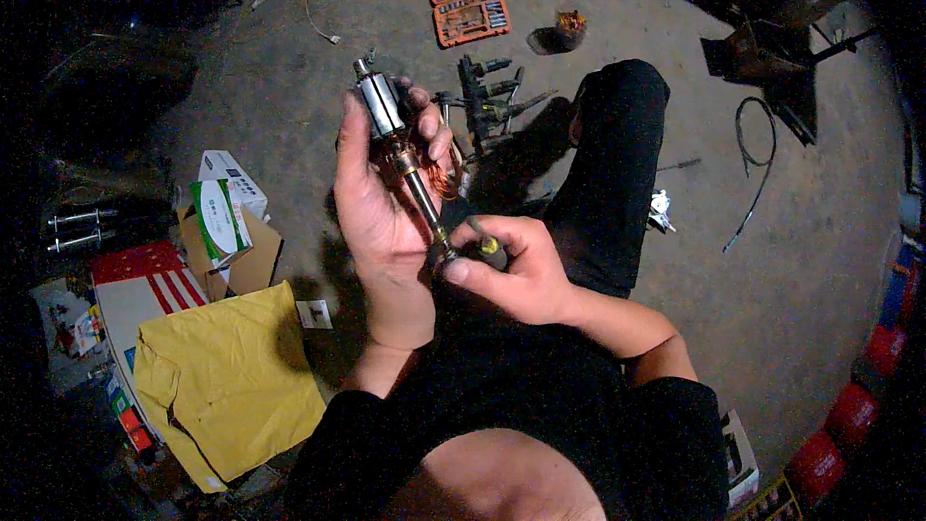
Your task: The person sits on the floor and uses a screwdriver to adjust a cylindrical electrical component with copper windings. They manipulate the wires and internal parts of the device, occasionally using pliers to cut or adjust the copper strands.
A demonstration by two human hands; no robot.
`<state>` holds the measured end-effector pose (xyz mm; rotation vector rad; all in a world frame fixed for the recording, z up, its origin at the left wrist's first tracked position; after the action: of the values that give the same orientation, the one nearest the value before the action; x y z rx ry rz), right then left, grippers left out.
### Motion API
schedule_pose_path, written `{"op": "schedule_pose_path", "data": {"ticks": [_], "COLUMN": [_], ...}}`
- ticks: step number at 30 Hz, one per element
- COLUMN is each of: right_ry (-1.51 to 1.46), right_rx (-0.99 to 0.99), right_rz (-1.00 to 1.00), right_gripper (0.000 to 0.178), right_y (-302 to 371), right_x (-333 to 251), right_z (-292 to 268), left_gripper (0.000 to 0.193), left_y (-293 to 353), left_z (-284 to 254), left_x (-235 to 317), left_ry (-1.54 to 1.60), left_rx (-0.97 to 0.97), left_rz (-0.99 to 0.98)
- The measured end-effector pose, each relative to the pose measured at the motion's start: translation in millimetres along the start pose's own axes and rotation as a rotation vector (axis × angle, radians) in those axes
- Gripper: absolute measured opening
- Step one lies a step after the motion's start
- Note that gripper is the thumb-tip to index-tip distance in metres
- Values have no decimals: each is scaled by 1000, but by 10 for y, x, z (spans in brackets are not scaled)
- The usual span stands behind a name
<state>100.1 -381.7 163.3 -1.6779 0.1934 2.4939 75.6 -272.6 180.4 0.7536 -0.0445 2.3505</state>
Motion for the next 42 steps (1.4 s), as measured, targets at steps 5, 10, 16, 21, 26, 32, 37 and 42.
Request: {"op": "schedule_pose_path", "data": {"ticks": [5, 10, 16, 21, 26, 32, 37, 42], "right_ry": [-31, -179, -153, -259, -486, -395, -360, -344], "right_rx": [-12, 92, -123, -164, -230, -201, -187, -194], "right_rz": [29, -63, -11, 42, 295, 155, 158, 179], "right_gripper": [18, 26, 27, 28, 31, 27, 25, 26], "right_y": [73, 144, 136, 130, 225, 145, 140, 147], "right_x": [5, -63, -123, -70, 79, 87, 157, 186], "right_z": [3, -43, 95, 156, 278, 297, 320, 344], "left_gripper": [35, 42, 47, 48, 50, 52, 55, 55], "left_y": [77, 146, 236, 261, 288, 329, 312, 312], "left_z": [-18, 55, 162, 295, 316, 362, 391, 337], "left_x": [52, 29, -51, -24, 73, 128, 195, 186], "left_ry": [-33, -56, 49, 192, 217, 117, -4, -5], "left_rx": [26, -7, -114, -191, -228, -229, -265, -170], "left_rz": [40, -1, -75, -83, -6, 14, 136, 152]}}
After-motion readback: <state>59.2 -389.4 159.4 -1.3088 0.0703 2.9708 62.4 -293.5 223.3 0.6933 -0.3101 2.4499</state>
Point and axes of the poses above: each hand's wrist, its own y-axis away from the middle knuckle, its own z-axis out of the palm, x = y × z, the point moved 10 cm from there along -y, towards the middle knuckle, and after that the axes turned 3 degrees about z, right-handed, at the moved point
